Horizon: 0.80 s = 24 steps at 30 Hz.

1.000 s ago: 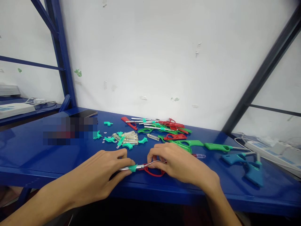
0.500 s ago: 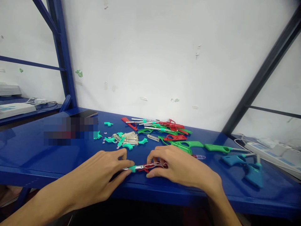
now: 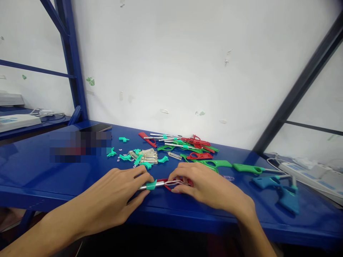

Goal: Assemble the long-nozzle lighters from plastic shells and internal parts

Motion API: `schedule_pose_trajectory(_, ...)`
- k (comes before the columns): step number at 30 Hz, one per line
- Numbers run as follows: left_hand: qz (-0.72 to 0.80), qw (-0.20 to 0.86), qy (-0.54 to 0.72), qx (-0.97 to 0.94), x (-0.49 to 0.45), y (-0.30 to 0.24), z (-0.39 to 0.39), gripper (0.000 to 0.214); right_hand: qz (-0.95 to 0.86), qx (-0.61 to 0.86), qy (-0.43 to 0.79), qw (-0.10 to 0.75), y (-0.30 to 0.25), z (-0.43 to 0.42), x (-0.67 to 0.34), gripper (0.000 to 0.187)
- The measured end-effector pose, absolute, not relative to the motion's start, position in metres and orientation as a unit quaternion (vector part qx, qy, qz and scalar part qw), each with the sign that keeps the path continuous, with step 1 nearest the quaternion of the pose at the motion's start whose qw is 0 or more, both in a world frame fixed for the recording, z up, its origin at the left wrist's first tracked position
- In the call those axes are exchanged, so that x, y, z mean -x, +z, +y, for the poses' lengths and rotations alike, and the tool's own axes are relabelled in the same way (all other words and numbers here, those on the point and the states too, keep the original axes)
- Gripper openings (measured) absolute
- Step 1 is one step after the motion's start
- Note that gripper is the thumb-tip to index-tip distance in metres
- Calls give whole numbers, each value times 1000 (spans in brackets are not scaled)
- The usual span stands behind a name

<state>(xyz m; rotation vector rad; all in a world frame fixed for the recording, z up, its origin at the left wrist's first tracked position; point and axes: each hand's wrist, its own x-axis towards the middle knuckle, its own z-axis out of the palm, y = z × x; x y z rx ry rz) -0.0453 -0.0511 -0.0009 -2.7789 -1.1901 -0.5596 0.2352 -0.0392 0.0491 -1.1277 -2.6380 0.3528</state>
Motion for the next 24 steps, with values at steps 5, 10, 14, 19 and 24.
schedule_pose_trajectory(5, -371, 21, -190, 909, 46, 3, -51, 16, -906, 380, 116, 148, 51, -42, -235, 16)
schedule_pose_trajectory(10, -360, 31, -213, 908, 45, 5, -51, 13, -909, 363, 99, 177, 51, -44, -232, 22)
schedule_pose_trajectory(14, -341, 42, -244, 907, 44, 4, -50, 13, -914, 354, 91, 176, 50, -43, -228, 23)
schedule_pose_trajectory(19, -351, 34, -246, 903, 42, 2, -49, 18, -909, 369, 87, 173, 48, -41, -230, 31)
schedule_pose_trajectory(24, -391, 22, -234, 890, 41, -5, -40, 17, -903, 393, 102, 143, 48, -34, -236, 27)
